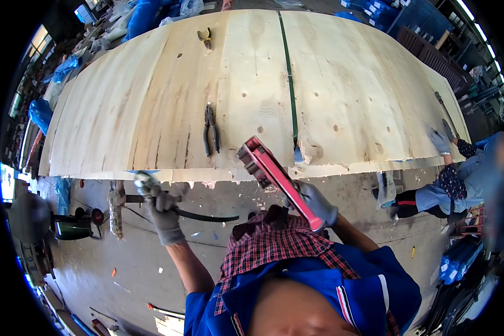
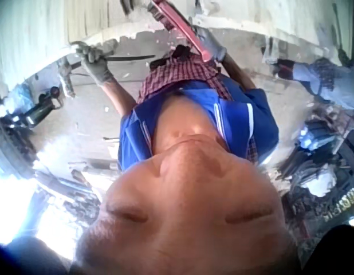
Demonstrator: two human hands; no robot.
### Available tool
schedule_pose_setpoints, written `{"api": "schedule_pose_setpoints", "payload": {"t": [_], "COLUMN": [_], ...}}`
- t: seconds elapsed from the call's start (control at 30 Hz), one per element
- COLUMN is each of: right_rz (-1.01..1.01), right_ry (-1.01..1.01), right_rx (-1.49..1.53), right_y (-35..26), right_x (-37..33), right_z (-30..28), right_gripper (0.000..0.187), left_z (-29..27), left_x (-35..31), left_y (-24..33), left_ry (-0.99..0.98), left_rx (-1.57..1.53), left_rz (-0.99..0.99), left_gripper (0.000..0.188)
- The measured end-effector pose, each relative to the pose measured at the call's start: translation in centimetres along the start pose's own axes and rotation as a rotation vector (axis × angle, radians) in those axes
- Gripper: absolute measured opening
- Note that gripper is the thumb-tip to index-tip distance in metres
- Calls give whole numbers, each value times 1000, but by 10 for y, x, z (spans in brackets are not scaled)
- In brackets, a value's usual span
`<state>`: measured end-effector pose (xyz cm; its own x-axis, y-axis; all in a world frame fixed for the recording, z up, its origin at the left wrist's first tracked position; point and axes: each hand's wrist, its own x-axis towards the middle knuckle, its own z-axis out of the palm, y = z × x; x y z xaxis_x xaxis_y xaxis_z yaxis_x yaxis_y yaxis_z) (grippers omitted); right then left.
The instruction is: The person secures a green strip to a large wooden board using a red staple gun, then uses pliers to trim the strip and remove blue tape from the board's edge. A coworker assists by hammering a metal bar onto the board.
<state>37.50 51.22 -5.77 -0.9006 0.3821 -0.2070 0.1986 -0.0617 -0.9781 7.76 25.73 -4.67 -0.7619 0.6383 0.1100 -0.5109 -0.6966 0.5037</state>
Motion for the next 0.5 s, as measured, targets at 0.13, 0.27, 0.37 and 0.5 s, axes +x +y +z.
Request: {"api": "schedule_pose_setpoints", "payload": {"t": [0.13, 0.27, 0.37, 0.5], "right_rz": [-11, -42, -68, -241], "right_ry": [15, 345, 445, 669], "right_rx": [267, 226, 430, 417], "right_y": [25, 14, 44, 41], "right_x": [-15, -3, 29, 79], "right_z": [-33, -54, -102, -161], "right_gripper": [22, 28, 25, 17], "left_z": [5, 16, -3, -48], "left_x": [-2, -35, -65, -107], "left_y": [5, -24, -48, -67], "left_ry": [484, 331, 398, 529], "left_rx": [619, 1062, 1103, 1262], "left_rz": [206, -144, -272, -314], "left_gripper": [31, 43, 44, 35]}}
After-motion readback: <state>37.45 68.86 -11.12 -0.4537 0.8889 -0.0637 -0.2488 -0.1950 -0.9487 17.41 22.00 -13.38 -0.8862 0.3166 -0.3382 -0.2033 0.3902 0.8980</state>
